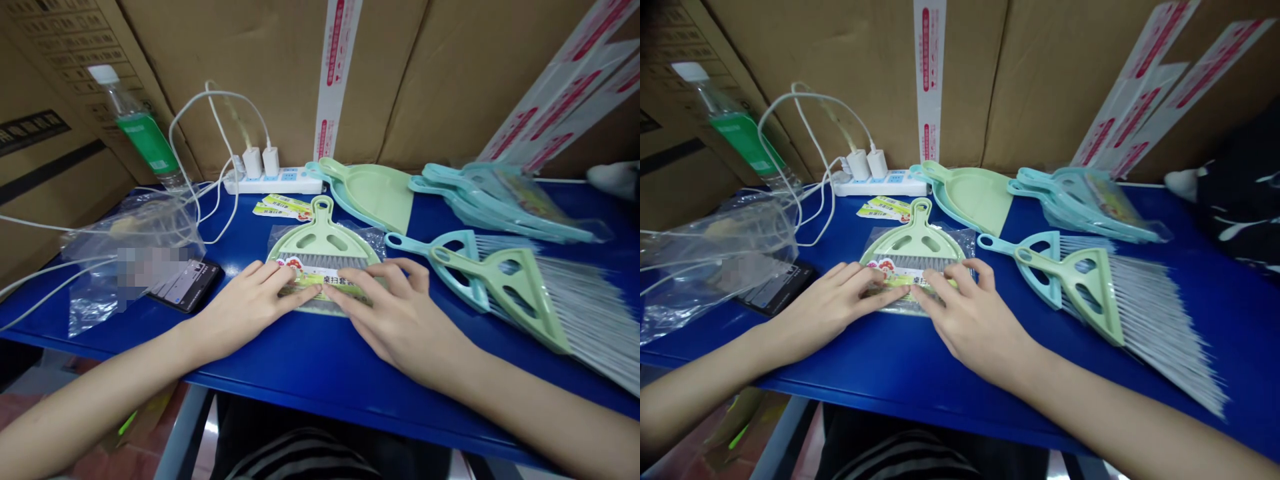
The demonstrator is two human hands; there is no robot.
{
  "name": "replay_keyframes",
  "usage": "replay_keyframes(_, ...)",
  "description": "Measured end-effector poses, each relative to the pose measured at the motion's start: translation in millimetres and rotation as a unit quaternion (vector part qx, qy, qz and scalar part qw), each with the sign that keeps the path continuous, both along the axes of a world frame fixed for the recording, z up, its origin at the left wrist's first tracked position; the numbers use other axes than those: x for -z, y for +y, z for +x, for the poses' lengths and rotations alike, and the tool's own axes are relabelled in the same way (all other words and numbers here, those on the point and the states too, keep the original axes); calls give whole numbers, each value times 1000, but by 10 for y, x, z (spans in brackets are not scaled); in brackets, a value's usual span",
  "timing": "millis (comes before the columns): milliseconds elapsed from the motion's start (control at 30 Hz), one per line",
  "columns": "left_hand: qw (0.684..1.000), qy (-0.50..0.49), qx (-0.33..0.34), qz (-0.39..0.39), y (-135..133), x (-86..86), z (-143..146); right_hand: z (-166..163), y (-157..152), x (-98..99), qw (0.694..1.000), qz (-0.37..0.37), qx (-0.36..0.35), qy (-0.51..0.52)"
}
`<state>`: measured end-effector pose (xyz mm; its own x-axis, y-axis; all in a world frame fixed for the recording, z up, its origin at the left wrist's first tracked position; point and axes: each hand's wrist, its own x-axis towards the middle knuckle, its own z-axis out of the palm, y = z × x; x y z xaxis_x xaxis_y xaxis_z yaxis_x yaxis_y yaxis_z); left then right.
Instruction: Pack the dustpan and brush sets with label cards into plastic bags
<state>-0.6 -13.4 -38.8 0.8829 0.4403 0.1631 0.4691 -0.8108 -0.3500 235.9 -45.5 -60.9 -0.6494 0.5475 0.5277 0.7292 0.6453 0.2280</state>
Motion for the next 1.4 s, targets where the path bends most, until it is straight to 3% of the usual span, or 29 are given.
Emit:
replay_keyframes(533, 999, -28, 3, 24, -51, 30, -43, 360, 138, -82, 996, -74, -48, -1)
replay_keyframes(833, 992, -18, -27, 118, -150, 43, -128, 559, 175, -213, 992, -109, -59, -20)
replay_keyframes(1233, 965, -45, -208, 152, -366, 192, -104, 525, 162, -231, 990, -130, -49, -14)
replay_keyframes(1400, 957, -54, -264, 111, -395, 231, -106, 521, 156, -176, 988, -146, -47, 17)
